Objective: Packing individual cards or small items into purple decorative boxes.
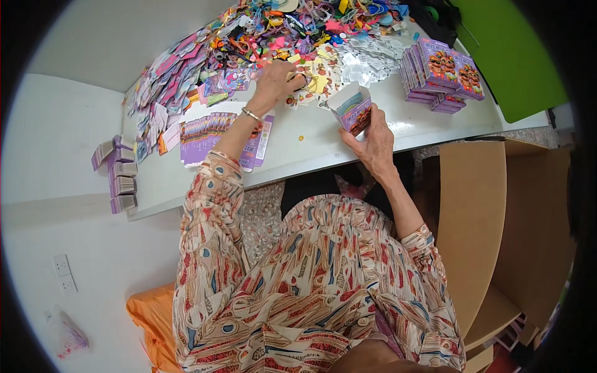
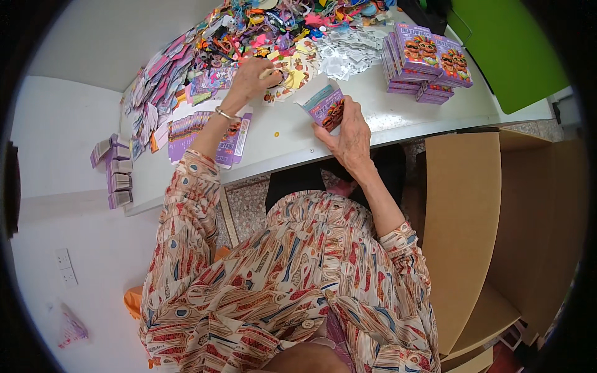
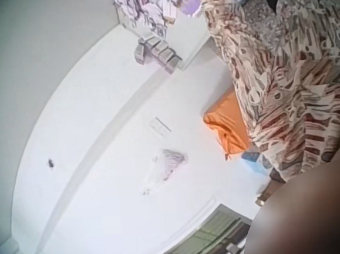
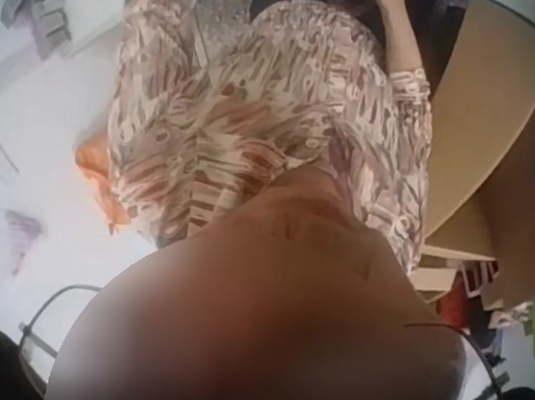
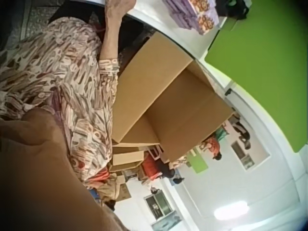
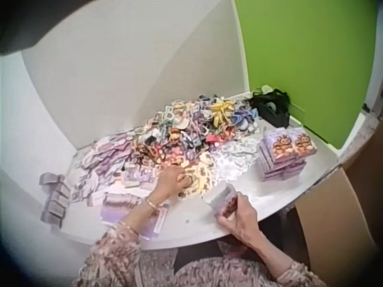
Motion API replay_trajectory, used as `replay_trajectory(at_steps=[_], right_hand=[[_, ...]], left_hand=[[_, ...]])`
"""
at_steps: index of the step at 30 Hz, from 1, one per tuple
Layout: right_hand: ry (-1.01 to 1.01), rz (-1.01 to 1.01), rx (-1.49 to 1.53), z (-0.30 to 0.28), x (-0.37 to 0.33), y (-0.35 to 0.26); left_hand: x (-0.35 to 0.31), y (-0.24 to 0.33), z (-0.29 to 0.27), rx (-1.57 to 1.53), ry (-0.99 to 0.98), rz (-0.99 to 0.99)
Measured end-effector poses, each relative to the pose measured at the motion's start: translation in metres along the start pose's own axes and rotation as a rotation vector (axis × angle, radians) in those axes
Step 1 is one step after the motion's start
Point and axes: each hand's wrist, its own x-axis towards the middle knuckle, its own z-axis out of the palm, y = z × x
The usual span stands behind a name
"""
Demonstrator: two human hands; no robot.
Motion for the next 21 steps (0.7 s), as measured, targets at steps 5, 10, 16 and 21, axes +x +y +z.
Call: replay_trajectory(at_steps=[5,10,16,21], right_hand=[[-0.050,0.051,0.043,-0.004,0.000,-0.003],[0.018,-0.005,0.006,-0.002,0.000,0.001],[0.004,0.008,-0.009,-0.002,0.001,0.000],[-0.008,0.002,-0.010,-0.001,0.000,-0.001]], left_hand=[[0.008,0.002,0.014,-0.051,0.009,-0.078],[0.010,0.003,-0.012,-0.448,-0.062,-0.289],[0.013,0.020,-0.043,-1.009,-0.133,-0.457],[0.009,0.010,-0.046,-0.976,-0.210,-0.394]])
